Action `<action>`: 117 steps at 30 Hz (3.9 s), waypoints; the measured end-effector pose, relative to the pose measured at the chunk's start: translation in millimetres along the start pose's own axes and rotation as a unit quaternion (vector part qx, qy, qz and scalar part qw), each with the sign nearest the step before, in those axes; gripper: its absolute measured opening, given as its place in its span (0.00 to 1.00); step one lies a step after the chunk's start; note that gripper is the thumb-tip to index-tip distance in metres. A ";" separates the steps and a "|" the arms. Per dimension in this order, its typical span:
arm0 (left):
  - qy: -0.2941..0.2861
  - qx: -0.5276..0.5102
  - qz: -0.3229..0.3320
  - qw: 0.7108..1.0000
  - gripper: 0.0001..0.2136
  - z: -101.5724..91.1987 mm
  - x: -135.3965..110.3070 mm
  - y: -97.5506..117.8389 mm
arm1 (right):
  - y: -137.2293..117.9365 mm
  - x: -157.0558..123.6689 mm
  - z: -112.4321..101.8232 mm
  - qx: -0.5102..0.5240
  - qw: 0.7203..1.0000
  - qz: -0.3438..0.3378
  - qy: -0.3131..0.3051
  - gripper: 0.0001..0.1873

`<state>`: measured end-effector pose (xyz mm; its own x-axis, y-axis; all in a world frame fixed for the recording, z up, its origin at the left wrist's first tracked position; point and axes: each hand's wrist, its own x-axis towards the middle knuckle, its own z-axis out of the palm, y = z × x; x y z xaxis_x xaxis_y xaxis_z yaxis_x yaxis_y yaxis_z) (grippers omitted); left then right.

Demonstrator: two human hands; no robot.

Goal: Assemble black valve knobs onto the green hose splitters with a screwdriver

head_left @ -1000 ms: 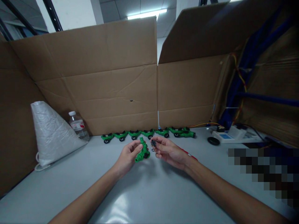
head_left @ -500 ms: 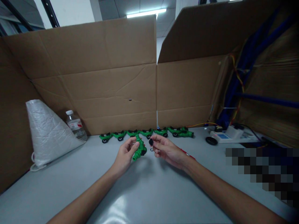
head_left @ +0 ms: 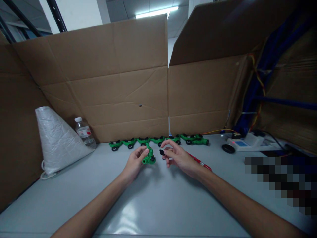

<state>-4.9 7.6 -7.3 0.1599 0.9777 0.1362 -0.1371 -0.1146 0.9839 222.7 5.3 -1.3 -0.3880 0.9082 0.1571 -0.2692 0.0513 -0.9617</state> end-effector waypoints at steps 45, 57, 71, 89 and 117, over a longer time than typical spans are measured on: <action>-0.061 0.179 0.105 0.976 0.14 6.8 -9.3 8.4 | 21.1 5.4 6.5 -0.037 0.999 -0.010 0.005 0.28; -0.075 0.180 0.113 0.974 0.13 9.4 -11.4 11.4 | 20.1 4.0 10.4 -0.034 0.999 -0.007 0.015 0.29; -0.072 0.180 0.136 0.972 0.14 6.4 -9.8 9.1 | 27.2 7.1 9.6 -0.054 0.998 -0.037 0.011 0.28; -0.075 0.156 0.113 0.978 0.18 4.1 -8.6 7.0 | 31.9 6.7 15.9 -0.068 0.997 -0.027 0.035 0.32; -0.100 -0.137 -0.156 0.973 0.18 17.8 -18.6 3.0 | 2.4 -11.8 14.5 -0.422 0.874 -0.235 -0.046 0.10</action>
<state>9.1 -14.0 -4.9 0.4185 0.9007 -0.1169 -0.3026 0.2596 0.9171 213.9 -11.3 -2.2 -0.4887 0.6700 0.5589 0.3148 0.7328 -0.6033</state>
